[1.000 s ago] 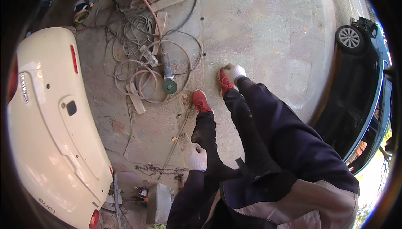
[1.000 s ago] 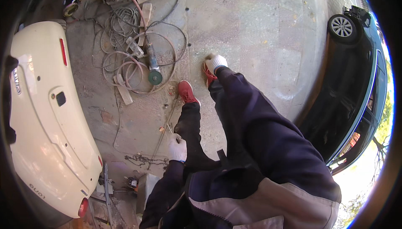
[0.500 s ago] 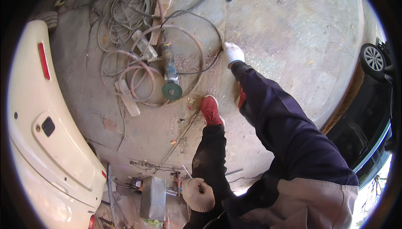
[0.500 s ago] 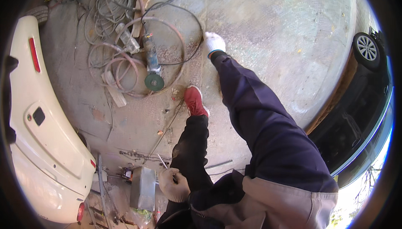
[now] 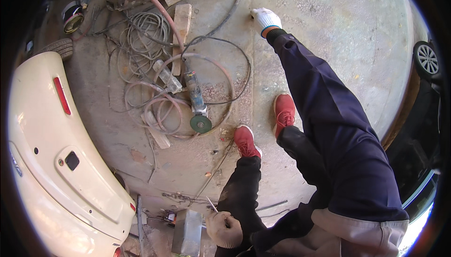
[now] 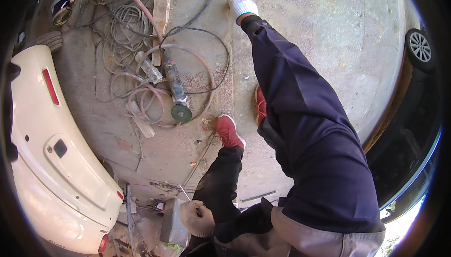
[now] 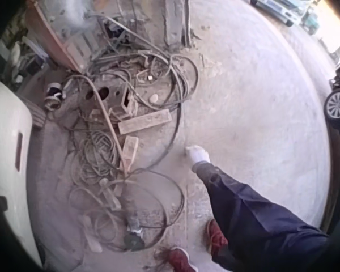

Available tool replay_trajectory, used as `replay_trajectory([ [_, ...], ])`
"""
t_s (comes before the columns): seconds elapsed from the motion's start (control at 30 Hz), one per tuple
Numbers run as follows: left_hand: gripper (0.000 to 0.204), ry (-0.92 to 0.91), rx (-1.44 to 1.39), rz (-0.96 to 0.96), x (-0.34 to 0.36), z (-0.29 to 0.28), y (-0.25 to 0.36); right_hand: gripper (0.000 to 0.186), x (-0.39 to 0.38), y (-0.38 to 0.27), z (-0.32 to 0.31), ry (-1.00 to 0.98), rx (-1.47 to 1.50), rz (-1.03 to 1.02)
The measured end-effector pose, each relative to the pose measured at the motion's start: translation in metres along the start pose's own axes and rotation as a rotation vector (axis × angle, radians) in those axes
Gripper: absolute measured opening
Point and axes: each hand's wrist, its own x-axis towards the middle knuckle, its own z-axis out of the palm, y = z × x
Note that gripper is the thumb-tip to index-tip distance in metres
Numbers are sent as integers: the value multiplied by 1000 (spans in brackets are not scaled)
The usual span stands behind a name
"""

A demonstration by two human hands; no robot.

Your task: The person removes the front bumper cover from a Volkswagen car by unscrewing fasteners and detaching clips. They then reattach the bumper cover, aligning it and securing it with screws and fasteners using a screwdriver.

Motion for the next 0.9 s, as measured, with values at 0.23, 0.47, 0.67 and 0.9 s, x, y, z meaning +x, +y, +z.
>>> replay_trajectory([
  [0.23,21,-72,10,41,-1,0,14,20,-136,-15,-58,-259,1381,434],
  [0.47,12,-361,-313,-65,4,-21,56,21,-376,-39,-329,-404,2423,418],
  [0.67,7,-589,-877,259,-6,-148,198,22,-504,-53,-536,-193,2508,290],
  [0.9,22,-863,-867,611,-106,-307,304,26,-658,-110,-675,298,2079,401],
])
